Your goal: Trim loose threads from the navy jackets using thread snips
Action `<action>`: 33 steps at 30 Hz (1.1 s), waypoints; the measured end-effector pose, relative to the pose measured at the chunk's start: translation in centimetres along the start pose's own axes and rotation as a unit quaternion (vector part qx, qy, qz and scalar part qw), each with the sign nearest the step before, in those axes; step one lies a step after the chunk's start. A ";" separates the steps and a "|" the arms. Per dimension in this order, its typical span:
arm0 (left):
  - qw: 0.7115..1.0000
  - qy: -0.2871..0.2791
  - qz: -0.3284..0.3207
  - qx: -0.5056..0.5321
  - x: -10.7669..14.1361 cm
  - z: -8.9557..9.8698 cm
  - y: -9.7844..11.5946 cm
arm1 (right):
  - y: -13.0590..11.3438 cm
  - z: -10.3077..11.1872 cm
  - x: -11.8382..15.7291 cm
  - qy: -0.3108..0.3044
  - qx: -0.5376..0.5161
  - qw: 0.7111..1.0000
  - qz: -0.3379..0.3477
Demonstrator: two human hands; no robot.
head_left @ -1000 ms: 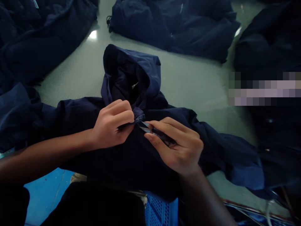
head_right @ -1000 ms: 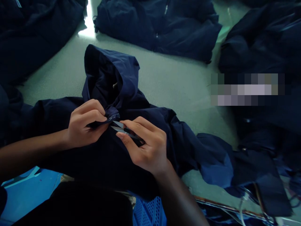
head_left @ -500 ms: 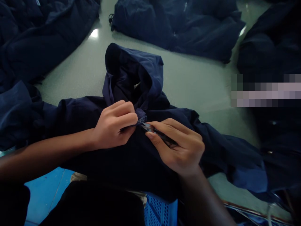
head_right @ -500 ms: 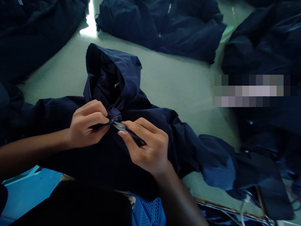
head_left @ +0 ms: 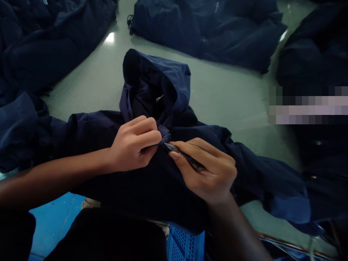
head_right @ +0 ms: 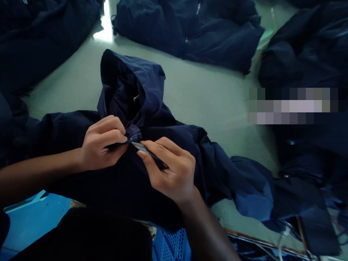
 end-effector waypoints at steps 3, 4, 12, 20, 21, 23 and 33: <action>1.000 0.001 -0.002 -0.003 -0.1 0.0 0.0 | 0.0 0.0 0.0 -0.001 0.000 1.000 -0.002; 1.000 0.000 -0.003 -0.002 -0.1 0.0 0.0 | 0.0 0.1 0.0 -0.001 -0.001 1.000 -0.004; 1.000 0.001 -0.007 -0.009 0.0 0.0 0.1 | 0.1 0.1 -0.2 0.000 -0.005 1.000 -0.003; 1.000 0.000 -0.007 -0.007 0.0 0.0 0.1 | 0.0 0.0 -0.1 -0.003 -0.003 1.000 -0.003; 1.000 0.000 -0.006 -0.008 0.0 0.0 0.1 | 0.0 0.0 0.0 -0.001 -0.001 1.000 0.000; 1.000 -0.001 -0.004 -0.009 0.0 -0.1 0.1 | 0.0 -0.1 0.0 0.003 0.009 1.000 0.011; 0.998 -0.005 0.042 0.037 0.2 -0.2 -0.1 | 0.1 -0.4 0.1 0.018 0.046 0.997 0.061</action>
Point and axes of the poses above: each hand's wrist, its own x-axis away from the middle knuckle, its own z-axis out of the back of the hand, y = z × x, the point moved 3 cm from there along -x, towards the middle knuckle, and after that the axes turned 4 degrees about -y, right-handed, at the moved point
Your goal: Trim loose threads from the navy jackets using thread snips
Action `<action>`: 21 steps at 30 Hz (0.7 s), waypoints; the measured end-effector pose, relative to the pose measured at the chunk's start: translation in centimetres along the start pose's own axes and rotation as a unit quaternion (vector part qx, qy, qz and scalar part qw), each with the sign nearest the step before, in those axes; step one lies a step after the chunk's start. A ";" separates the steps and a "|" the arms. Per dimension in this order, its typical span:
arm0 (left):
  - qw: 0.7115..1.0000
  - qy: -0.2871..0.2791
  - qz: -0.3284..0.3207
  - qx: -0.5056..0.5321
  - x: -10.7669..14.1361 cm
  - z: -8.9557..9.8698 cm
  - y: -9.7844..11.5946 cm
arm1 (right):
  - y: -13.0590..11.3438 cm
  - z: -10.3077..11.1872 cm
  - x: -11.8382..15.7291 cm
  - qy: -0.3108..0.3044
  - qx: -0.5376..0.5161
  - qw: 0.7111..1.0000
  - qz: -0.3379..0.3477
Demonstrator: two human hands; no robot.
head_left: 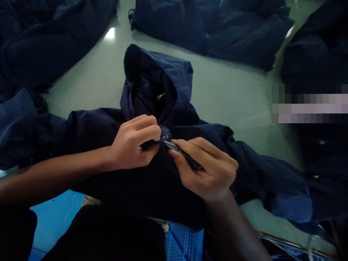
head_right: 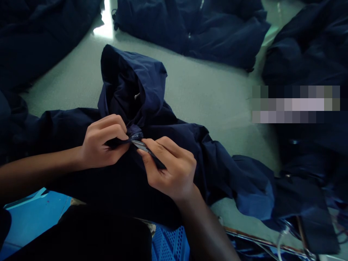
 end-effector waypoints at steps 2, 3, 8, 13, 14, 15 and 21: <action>1.000 0.002 0.007 0.007 0.0 0.0 0.0 | 0.0 0.0 0.0 0.004 -0.001 1.000 0.008; 1.000 0.002 0.010 0.010 0.0 0.0 -0.1 | 0.0 -0.1 0.0 0.005 0.000 1.000 0.011; 1.000 -0.001 0.021 0.017 0.0 0.0 -0.1 | -0.1 -0.1 0.0 0.006 0.007 1.000 0.010; 0.999 0.005 0.034 0.034 -0.1 0.1 -0.2 | 0.0 0.9 0.1 0.049 -0.019 0.998 -0.040; 0.999 0.007 0.036 0.039 -0.1 0.1 -0.2 | 0.1 1.1 0.1 0.058 -0.021 0.997 -0.054; 0.998 0.009 0.038 0.045 -0.1 0.1 -0.2 | 0.2 1.3 0.1 0.063 -0.020 0.996 -0.067; 0.993 0.021 0.067 0.092 -0.4 0.5 -0.4 | 0.6 1.1 0.0 0.049 -0.027 0.995 -0.085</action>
Point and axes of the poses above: each hand's wrist, its own x-axis away from the middle knuckle, its own z-axis out of the back of the hand, y = z × x, the point moved 3 cm from there along -x, towards the middle knuckle, and after that the axes turned 4 degrees about -y, right-handed, at the moved point
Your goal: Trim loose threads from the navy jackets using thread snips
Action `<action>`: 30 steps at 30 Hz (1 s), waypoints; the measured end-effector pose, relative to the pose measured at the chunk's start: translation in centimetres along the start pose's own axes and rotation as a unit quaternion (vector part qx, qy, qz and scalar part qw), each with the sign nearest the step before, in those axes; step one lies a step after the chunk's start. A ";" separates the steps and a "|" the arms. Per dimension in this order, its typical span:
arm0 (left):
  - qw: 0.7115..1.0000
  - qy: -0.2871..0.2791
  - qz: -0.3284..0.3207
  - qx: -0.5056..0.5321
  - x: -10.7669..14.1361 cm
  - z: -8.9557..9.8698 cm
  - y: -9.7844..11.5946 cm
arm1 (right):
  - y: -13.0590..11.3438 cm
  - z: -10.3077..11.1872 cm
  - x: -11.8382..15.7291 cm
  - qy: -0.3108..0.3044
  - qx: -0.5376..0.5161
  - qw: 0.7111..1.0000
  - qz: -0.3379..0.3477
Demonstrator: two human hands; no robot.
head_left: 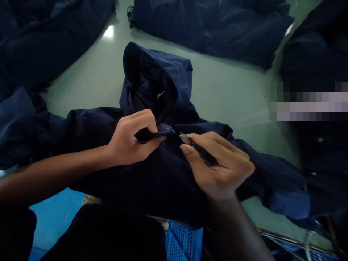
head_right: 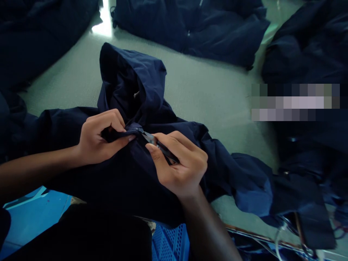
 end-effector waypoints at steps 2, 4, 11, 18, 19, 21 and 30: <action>1.000 -0.005 0.020 0.016 -0.1 0.1 -0.1 | -0.1 -0.2 0.0 -0.011 -0.002 1.000 -0.002; 0.999 -0.008 0.036 0.027 -0.1 0.1 -0.3 | -0.2 -0.3 0.0 -0.017 0.000 1.000 0.001; 0.999 -0.015 0.033 0.020 -0.1 0.1 -0.2 | -0.5 -0.3 -0.3 -0.027 0.021 0.999 0.006; 1.000 -0.016 0.001 0.023 0.0 0.0 -0.2 | -0.6 -0.4 -0.2 -0.028 0.022 0.999 -0.003; 1.000 -0.016 -0.001 0.024 0.0 0.0 -0.2 | -0.6 -0.4 -0.2 -0.028 0.020 0.999 -0.001; 1.000 -0.014 -0.004 0.023 0.0 0.0 -0.1 | -0.6 -0.4 -0.2 -0.027 0.019 0.999 0.001; 1.000 -0.012 -0.005 0.018 0.0 0.0 -0.1 | -0.5 -0.5 -0.2 -0.028 0.027 0.999 0.002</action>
Point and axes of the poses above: each hand's wrist, its own x-axis away from the middle knuckle, its own z-axis out of the back of the hand, y = z × x, the point moved 3 cm from there along -x, towards the middle knuckle, and after that the axes turned 4 degrees about -y, right-handed, at the moved point
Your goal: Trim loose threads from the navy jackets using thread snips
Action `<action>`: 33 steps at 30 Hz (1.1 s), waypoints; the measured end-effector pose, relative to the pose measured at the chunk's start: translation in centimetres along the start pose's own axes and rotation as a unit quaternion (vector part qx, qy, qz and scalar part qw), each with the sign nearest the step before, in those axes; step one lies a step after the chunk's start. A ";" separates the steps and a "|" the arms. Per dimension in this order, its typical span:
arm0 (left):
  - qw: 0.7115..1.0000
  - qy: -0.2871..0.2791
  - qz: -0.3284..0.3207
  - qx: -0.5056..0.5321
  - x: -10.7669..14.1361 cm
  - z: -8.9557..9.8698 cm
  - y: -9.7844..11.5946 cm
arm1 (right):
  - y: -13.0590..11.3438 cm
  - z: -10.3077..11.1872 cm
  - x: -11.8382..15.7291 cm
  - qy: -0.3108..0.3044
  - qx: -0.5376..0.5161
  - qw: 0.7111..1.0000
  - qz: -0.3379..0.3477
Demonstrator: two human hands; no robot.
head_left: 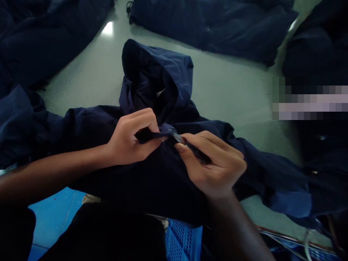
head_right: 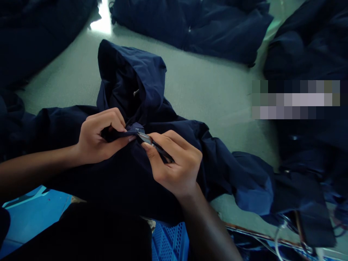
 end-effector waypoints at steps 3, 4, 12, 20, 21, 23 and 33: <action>1.000 -0.003 0.000 -0.003 0.0 0.0 0.0 | 0.0 0.0 0.0 0.000 0.001 1.000 -0.002; 1.000 -0.004 0.000 -0.004 0.0 0.0 0.0 | 0.0 -0.1 0.0 0.001 0.000 1.000 -0.001; 1.000 -0.004 0.005 -0.003 0.1 0.0 0.0 | -0.1 -0.1 -0.1 0.005 0.004 1.000 0.010; 1.000 -0.003 0.020 0.008 0.1 0.0 -0.2 | -0.1 -0.1 0.0 0.006 0.010 0.999 0.030; 1.000 -0.002 0.020 0.011 0.1 0.0 -0.2 | -0.1 -0.1 0.0 0.007 0.012 0.999 0.033; 1.000 -0.003 0.022 0.019 0.0 0.0 -0.3 | 0.0 -0.1 0.0 0.007 0.017 0.999 0.035; 0.999 -0.006 0.024 0.026 0.0 0.0 -0.2 | 0.1 -0.1 0.0 0.008 0.027 0.999 0.045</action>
Point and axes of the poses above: each hand's wrist, its own x-axis away from the middle knuckle, its own z-axis out of the back of the hand, y = z × x, the point moved 3 cm from there along -x, towards the middle knuckle, and after that the axes turned 4 degrees about -y, right-handed, at the moved point
